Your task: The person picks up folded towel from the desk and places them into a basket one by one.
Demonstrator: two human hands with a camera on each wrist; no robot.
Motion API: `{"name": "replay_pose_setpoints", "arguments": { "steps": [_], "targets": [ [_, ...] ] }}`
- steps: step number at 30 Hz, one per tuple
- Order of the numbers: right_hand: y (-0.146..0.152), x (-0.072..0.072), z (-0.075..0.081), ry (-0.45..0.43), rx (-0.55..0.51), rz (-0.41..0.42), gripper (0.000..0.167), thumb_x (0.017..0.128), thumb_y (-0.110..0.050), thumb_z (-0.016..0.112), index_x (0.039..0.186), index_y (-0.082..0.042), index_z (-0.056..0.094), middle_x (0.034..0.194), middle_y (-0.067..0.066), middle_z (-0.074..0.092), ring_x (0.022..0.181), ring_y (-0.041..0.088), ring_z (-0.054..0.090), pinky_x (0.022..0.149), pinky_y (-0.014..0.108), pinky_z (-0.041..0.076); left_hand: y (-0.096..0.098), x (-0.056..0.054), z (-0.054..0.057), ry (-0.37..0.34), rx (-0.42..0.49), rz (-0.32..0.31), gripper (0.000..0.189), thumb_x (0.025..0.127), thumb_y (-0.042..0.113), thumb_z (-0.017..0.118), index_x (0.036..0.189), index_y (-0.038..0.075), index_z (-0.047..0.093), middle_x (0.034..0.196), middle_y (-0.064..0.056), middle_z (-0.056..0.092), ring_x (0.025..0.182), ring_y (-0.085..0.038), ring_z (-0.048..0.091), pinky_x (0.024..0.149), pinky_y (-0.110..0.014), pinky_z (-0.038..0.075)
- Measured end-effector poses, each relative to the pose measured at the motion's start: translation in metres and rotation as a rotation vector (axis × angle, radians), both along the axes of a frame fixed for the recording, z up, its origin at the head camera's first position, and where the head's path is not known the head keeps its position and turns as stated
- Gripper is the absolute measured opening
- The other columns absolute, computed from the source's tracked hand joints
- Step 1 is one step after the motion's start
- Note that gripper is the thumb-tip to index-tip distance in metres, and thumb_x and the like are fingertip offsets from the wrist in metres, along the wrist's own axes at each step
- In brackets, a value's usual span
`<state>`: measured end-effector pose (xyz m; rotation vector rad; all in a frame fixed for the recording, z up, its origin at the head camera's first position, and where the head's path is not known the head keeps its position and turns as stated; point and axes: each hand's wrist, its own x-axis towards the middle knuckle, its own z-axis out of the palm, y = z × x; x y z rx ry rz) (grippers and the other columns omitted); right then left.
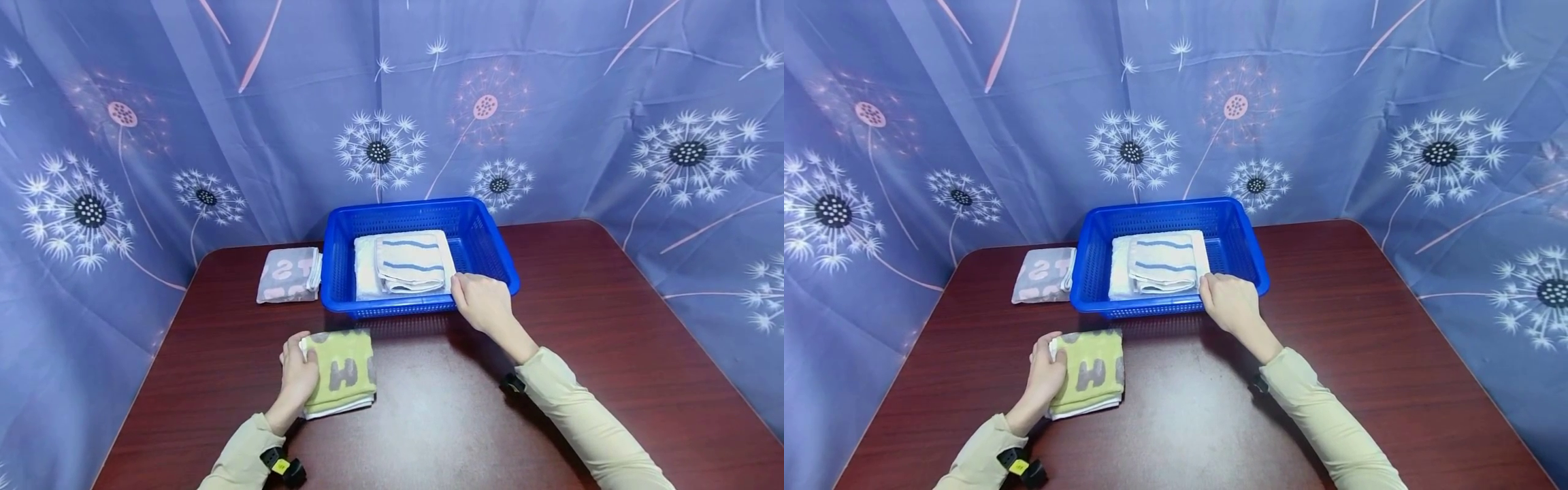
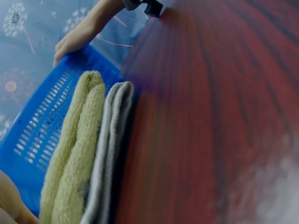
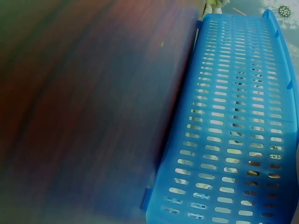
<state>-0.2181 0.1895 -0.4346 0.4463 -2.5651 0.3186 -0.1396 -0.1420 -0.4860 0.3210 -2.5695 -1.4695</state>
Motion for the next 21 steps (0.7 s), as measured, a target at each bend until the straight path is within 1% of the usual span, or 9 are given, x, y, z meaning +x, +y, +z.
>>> {"name": "replay_pose_setpoints", "arguments": {
  "steps": [4,9,15,21],
  "targets": [
    [0.0,0.0,-0.001,0.005,-0.003,0.0,0.041,0.098,-0.024,0.037,0.058,-0.016,0.039,0.05,-0.001,0.037,0.047,0.022,0.048,0.038,0.03,0.025,0.006,0.001,-0.002,0.006,0.002,0.002,0.036,0.091,-0.003,0.043,0.127,-0.006,0.045,0.13,-0.03,0.043,0.117,-0.046,0.037,0.101,-0.056,0.031],
    [0.001,0.0,-0.002,0.002,-0.001,-0.004,0.041,0.098,-0.024,0.037,0.058,-0.016,0.039,0.05,-0.001,0.037,0.047,0.021,0.048,0.039,0.029,0.025,0.013,0.003,-0.003,-0.001,-0.001,-0.019,0.038,0.091,-0.003,0.043,0.129,-0.006,0.045,0.129,-0.03,0.044,0.116,-0.047,0.038,0.101,-0.056,0.032],
    [0.001,0.0,-0.002,-0.001,-0.004,0.002,0.041,0.098,-0.024,0.037,0.058,-0.017,0.039,0.051,-0.001,0.038,0.048,0.021,0.048,0.039,0.029,0.025,0.022,0.003,-0.003,-0.005,-0.013,-0.047,0.042,0.093,-0.003,0.041,0.134,-0.007,0.043,0.136,-0.03,0.04,0.122,-0.047,0.036,0.104,-0.057,0.031],
    [0.002,0.0,-0.002,-0.008,0.004,0.001,0.041,0.098,-0.024,0.037,0.058,-0.017,0.039,0.051,-0.002,0.037,0.047,0.019,0.045,0.039,0.028,0.024,0.031,0.006,-0.002,0.011,0.001,-0.048,0.043,0.091,-0.005,0.04,0.134,-0.008,0.042,0.135,-0.03,0.04,0.122,-0.047,0.036,0.103,-0.057,0.031]
  ]
}}
